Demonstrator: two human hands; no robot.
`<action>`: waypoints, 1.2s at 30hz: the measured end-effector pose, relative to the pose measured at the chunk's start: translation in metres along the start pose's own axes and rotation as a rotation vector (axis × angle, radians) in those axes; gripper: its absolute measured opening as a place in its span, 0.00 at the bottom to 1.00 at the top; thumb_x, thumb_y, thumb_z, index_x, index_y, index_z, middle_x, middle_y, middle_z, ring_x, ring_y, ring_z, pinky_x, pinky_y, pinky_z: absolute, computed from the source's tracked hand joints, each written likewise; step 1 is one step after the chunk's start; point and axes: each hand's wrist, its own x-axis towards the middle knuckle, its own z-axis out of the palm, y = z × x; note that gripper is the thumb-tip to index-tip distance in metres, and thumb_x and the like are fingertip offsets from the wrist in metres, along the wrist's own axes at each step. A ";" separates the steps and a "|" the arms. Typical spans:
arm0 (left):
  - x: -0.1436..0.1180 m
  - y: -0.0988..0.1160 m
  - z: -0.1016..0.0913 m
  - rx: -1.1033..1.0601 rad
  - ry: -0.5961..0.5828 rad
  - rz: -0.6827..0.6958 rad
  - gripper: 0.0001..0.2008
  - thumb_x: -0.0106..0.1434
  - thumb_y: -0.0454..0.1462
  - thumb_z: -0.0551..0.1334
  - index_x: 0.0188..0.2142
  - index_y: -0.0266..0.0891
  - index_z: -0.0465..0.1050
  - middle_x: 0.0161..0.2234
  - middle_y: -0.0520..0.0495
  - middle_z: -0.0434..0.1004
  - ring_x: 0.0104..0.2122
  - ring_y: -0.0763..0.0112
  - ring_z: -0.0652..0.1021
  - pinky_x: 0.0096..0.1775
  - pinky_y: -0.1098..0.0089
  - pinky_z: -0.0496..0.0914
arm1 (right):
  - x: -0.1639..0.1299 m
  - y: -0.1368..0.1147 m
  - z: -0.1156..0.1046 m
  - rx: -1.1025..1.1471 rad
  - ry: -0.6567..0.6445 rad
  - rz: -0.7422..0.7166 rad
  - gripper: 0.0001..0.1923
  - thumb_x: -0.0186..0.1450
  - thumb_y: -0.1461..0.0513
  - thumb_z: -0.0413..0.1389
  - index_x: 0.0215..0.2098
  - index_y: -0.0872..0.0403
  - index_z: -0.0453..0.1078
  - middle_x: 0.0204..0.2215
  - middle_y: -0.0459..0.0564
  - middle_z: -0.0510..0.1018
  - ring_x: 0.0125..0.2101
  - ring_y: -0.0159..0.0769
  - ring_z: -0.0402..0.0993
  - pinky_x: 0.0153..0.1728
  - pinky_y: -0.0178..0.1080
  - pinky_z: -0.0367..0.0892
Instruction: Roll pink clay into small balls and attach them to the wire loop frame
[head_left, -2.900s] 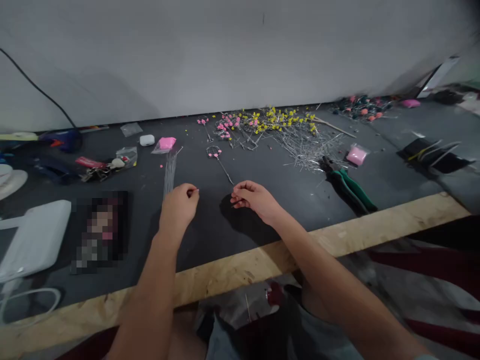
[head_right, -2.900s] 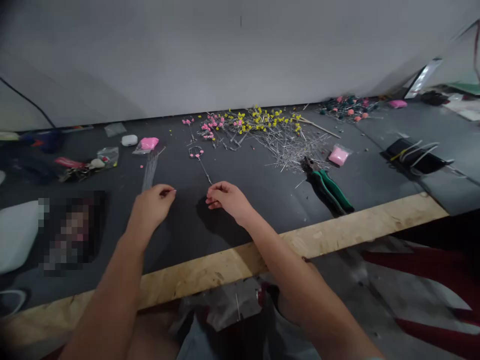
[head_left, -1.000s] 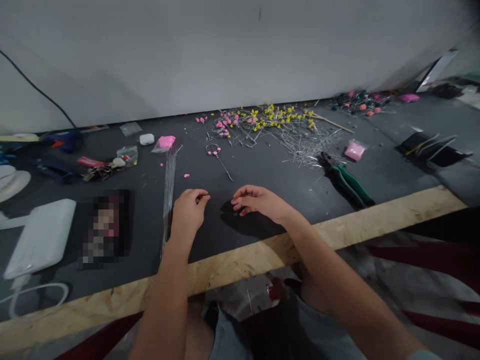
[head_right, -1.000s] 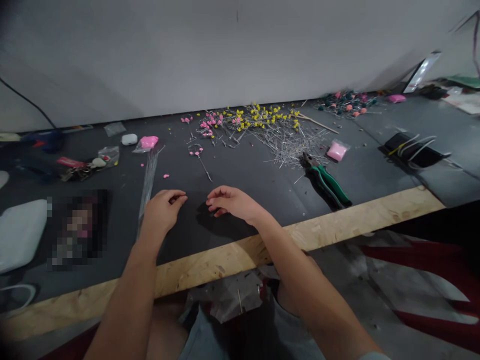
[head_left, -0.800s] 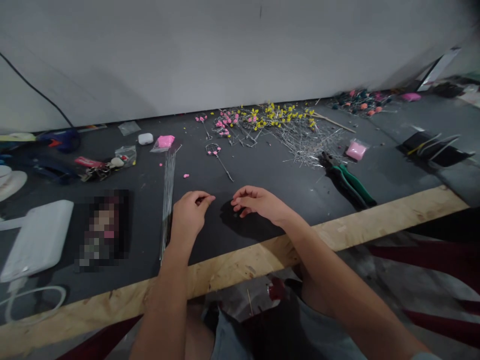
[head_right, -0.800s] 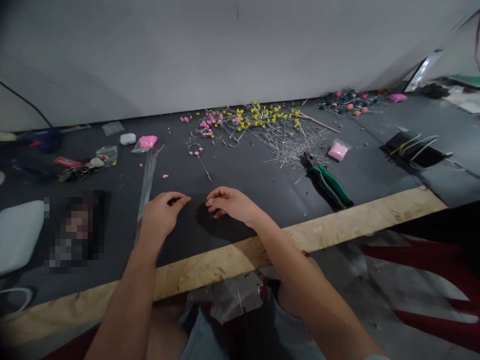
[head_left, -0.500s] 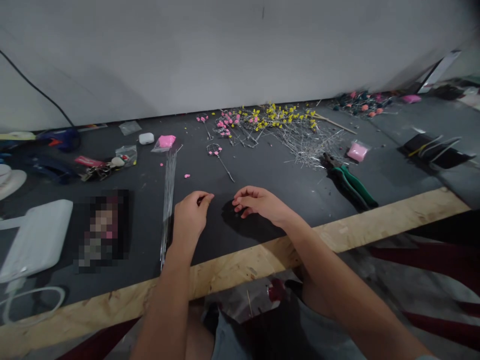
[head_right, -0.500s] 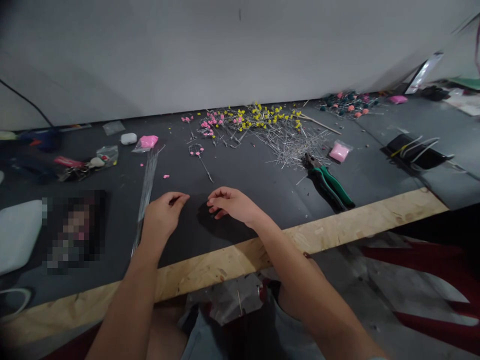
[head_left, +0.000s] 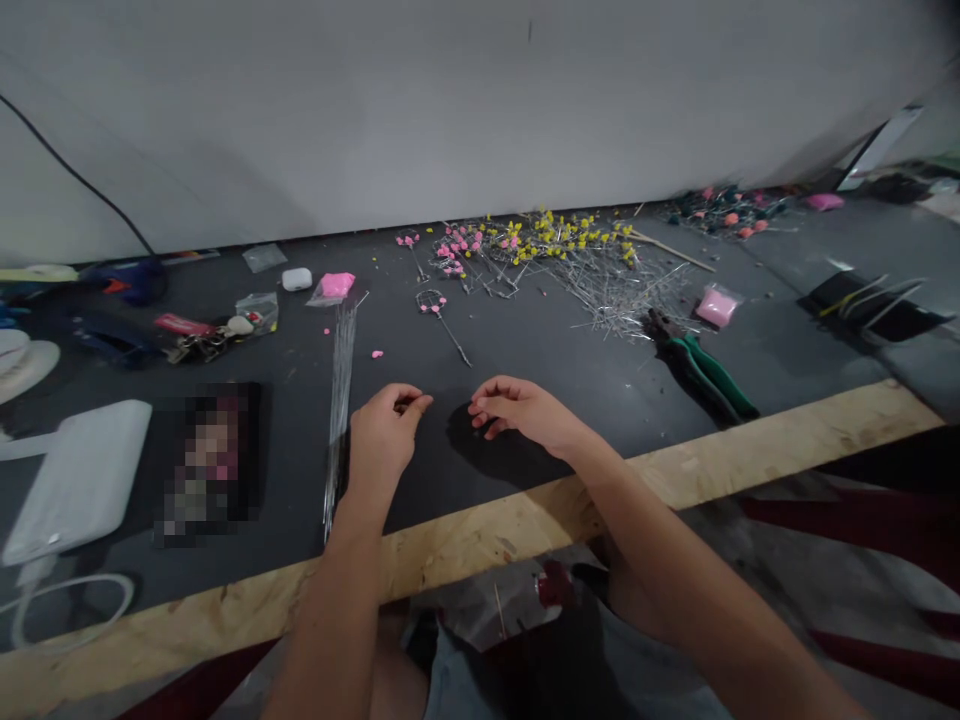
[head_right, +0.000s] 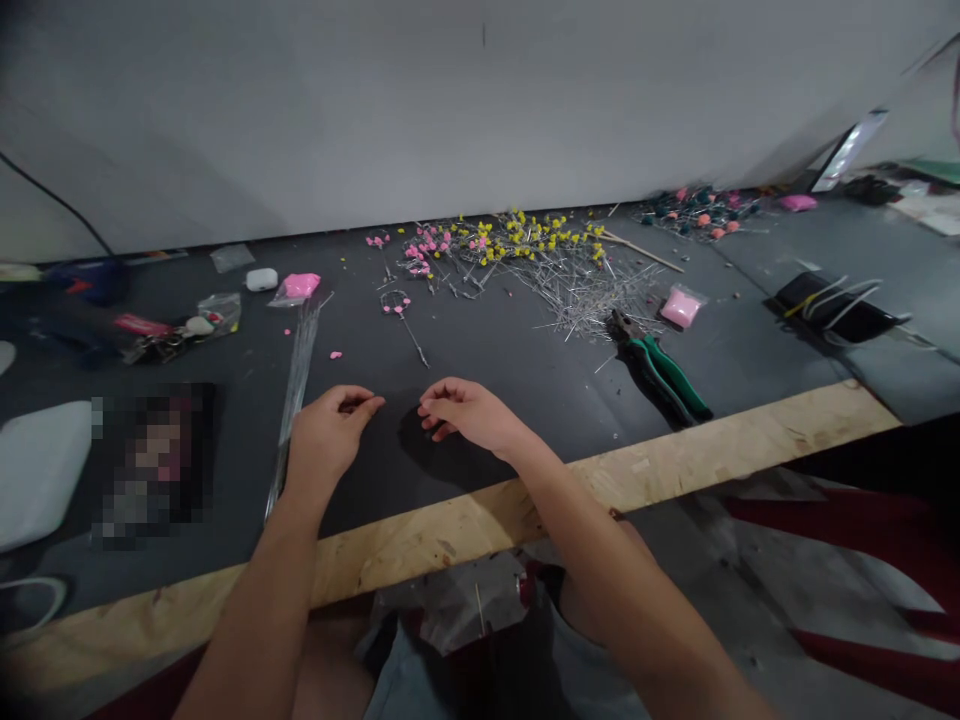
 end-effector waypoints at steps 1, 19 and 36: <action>0.000 0.000 0.000 -0.007 0.003 0.004 0.09 0.58 0.42 0.60 0.33 0.40 0.74 0.32 0.49 0.79 0.32 0.68 0.77 0.36 0.70 0.67 | 0.000 0.000 0.000 -0.001 0.001 0.000 0.03 0.57 0.64 0.56 0.30 0.56 0.66 0.30 0.48 0.73 0.28 0.28 0.71 0.26 0.32 0.68; 0.003 -0.009 0.008 0.195 0.074 0.208 0.09 0.60 0.36 0.56 0.36 0.38 0.74 0.37 0.44 0.76 0.38 0.65 0.74 0.44 0.64 0.66 | -0.001 0.001 0.001 -0.031 0.005 -0.008 0.01 0.59 0.65 0.53 0.31 0.56 0.66 0.30 0.48 0.73 0.28 0.27 0.70 0.26 0.31 0.67; -0.009 -0.020 0.001 0.357 -0.013 0.296 0.19 0.62 0.40 0.55 0.52 0.34 0.66 0.49 0.39 0.72 0.49 0.59 0.70 0.52 0.58 0.62 | -0.001 0.005 0.000 -0.074 -0.009 -0.037 0.02 0.59 0.64 0.54 0.30 0.55 0.66 0.30 0.47 0.73 0.28 0.28 0.69 0.26 0.31 0.67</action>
